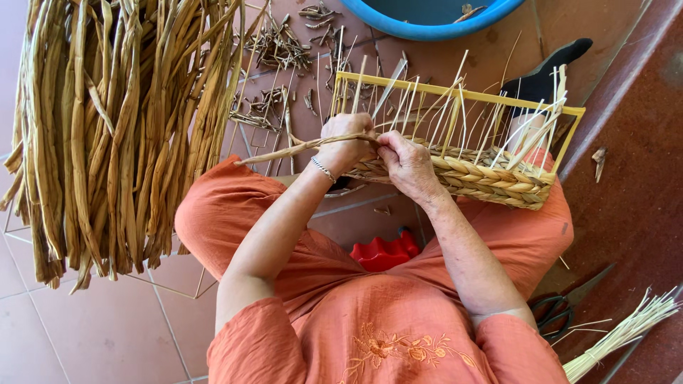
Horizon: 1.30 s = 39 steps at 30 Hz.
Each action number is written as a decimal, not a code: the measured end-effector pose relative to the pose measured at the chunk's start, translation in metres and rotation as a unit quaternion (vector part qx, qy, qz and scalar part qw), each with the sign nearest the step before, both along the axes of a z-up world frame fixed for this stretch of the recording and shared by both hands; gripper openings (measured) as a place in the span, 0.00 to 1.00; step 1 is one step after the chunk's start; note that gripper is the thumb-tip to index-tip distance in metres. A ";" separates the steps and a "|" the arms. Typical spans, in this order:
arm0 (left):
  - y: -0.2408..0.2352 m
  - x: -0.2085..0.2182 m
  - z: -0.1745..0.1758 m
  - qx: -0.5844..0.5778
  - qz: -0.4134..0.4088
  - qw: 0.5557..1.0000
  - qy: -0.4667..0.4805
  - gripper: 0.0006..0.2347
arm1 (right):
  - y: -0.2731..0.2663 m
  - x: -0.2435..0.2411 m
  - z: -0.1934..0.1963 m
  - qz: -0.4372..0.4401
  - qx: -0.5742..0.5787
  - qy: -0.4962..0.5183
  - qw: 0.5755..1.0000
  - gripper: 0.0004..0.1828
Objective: The person weaves a rectangular basket by hand, interlacing dried plant strips through a vertical frame. They occasionally use scissors to trim excess material and continue weaving around the basket's sides.
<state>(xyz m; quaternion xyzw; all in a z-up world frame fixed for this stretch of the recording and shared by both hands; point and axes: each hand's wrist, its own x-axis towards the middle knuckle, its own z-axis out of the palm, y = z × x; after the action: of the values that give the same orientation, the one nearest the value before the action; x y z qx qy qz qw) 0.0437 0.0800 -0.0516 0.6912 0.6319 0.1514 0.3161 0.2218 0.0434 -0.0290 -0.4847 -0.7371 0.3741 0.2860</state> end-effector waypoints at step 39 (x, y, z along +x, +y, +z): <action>-0.057 -0.068 -0.031 0.064 0.097 0.992 -0.050 0.09 | -0.073 0.238 -0.043 -0.361 0.048 -0.022 0.931 0.27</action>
<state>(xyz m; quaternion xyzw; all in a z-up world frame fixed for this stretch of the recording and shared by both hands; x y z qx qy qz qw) -0.0240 0.0229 -0.0829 0.6372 0.6681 0.2562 0.2863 0.4596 -0.0300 -0.0716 -0.7118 -0.5358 0.1992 0.4082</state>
